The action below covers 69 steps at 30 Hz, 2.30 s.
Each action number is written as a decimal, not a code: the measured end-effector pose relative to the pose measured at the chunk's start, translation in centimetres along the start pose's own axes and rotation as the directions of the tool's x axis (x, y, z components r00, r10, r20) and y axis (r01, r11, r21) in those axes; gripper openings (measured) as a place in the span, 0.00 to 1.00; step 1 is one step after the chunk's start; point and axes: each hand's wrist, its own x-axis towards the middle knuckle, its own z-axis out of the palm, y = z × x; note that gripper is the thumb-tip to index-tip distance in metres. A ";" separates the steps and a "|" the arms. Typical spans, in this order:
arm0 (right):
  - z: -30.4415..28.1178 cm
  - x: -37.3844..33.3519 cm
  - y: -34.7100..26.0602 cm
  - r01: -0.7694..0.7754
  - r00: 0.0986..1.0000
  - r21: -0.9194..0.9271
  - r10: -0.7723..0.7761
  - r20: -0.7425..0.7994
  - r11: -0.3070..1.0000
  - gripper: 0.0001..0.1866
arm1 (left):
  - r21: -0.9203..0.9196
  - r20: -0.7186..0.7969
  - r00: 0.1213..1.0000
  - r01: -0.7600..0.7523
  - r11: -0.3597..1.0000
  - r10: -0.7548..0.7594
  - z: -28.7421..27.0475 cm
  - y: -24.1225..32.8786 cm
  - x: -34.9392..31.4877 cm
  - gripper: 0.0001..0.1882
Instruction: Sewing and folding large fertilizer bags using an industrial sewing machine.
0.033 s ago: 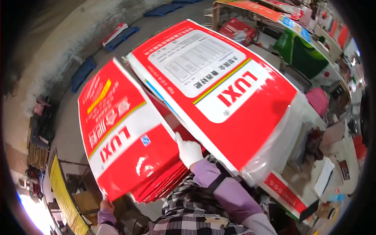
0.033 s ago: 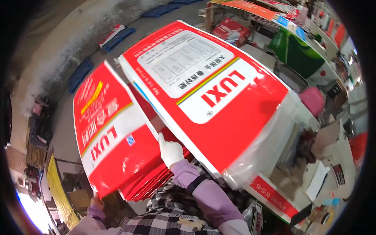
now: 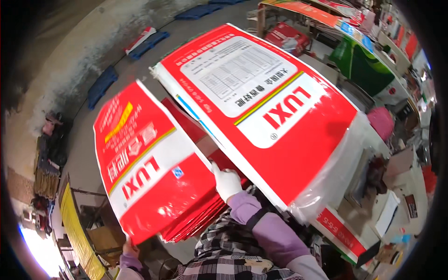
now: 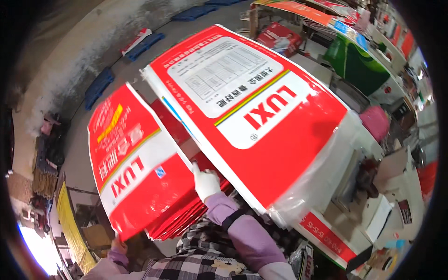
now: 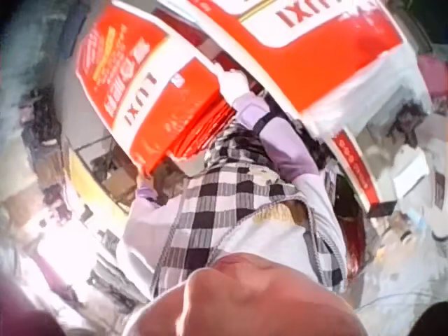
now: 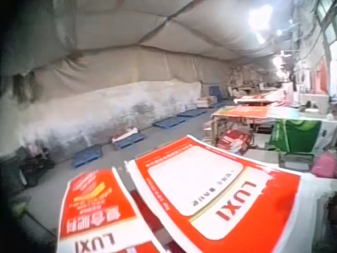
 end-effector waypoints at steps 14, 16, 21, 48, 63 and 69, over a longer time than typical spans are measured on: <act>8.8 0.4 10.3 -0.355 0.863 0.154 0.387 -0.325 0.922 0.17 | 0.594 0.109 0.992 -0.009 0.805 -0.069 7.1 -9.5 4.2 0.26; 7.7 -0.9 9.2 -0.198 0.846 0.327 0.330 -0.420 0.924 0.17 | 0.961 -0.028 0.973 -0.037 0.275 0.229 7.8 -6.3 7.0 0.23; 1.0 -9.2 6.7 -0.082 0.996 0.432 0.084 0.013 0.898 0.15 | 0.090 0.982 0.060 -0.982 -0.166 0.179 39.3 -1.4 -10.7 0.16; -13.1 -22.1 16.7 -0.527 0.658 0.312 0.612 -0.438 0.790 0.16 | -0.228 0.963 0.003 -0.517 0.825 0.268 58.5 -12.7 -36.8 0.09; -11.6 -14.5 11.1 0.289 0.621 0.724 0.453 -0.640 0.627 0.05 | -0.328 0.882 -0.100 -0.832 -0.448 -0.460 57.1 -10.0 -36.4 0.11; -11.6 -16.8 10.0 0.246 0.784 0.540 0.162 -0.599 0.805 0.12 | -0.140 0.958 -0.194 -0.960 0.243 -0.211 57.8 -10.5 -33.0 0.14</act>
